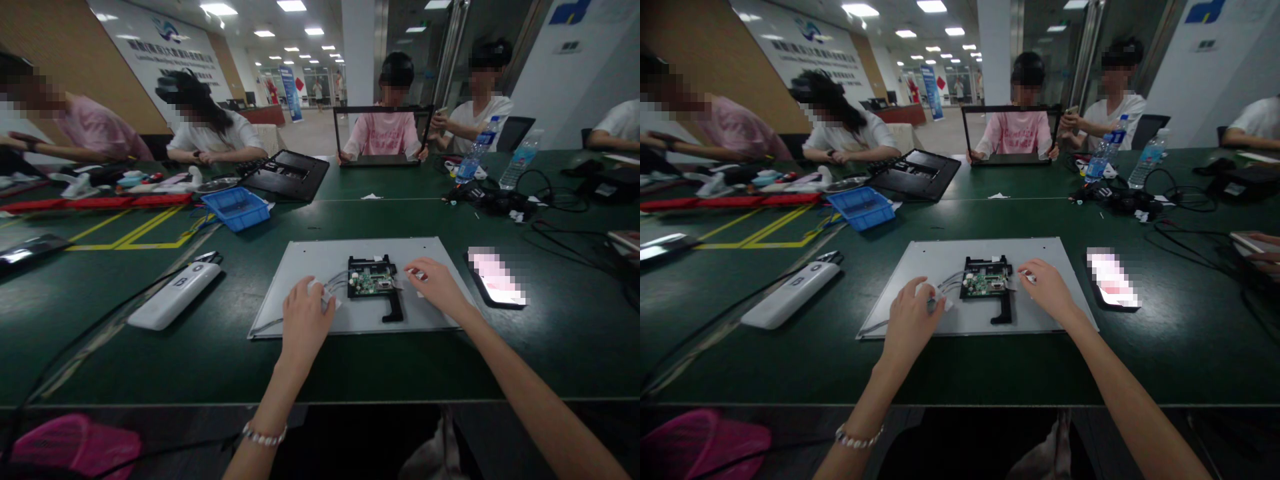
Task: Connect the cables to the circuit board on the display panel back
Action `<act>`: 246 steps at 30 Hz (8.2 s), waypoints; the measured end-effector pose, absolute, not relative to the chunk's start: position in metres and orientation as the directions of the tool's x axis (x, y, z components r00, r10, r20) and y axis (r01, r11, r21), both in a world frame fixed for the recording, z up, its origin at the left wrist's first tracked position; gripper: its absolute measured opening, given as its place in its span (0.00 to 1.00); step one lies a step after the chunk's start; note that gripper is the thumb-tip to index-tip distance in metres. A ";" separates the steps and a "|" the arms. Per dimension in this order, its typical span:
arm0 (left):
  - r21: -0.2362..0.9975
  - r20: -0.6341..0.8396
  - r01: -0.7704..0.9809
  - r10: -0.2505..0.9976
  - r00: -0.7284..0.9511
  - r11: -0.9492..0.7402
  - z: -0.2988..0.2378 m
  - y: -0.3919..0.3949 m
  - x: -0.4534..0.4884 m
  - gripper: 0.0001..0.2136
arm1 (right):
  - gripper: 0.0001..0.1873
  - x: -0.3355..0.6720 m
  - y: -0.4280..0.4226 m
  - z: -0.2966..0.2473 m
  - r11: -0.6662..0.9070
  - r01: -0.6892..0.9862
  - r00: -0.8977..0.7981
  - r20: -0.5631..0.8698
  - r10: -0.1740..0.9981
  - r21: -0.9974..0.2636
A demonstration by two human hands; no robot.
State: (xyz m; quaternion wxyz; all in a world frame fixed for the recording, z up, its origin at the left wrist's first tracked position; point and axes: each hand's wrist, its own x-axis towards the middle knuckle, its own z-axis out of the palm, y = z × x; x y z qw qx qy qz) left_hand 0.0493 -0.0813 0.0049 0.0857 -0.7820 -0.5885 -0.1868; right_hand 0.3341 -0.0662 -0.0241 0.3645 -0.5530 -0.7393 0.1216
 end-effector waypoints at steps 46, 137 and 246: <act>-0.149 0.230 0.738 0.703 0.673 -0.658 0.038 -0.047 0.003 0.10 | 0.14 0.335 -0.043 -0.017 0.370 0.798 -0.177 0.403 0.898 -0.476; 0.440 0.241 0.622 0.752 0.613 -0.648 -0.024 0.019 0.070 0.27 | 0.13 0.282 0.007 -0.015 0.369 0.924 -0.338 0.237 0.911 -0.102; 0.020 0.193 0.452 0.447 0.874 -0.892 0.006 -0.038 0.115 0.20 | 0.08 0.322 -0.062 -0.032 0.261 0.680 -0.042 0.318 0.947 -0.686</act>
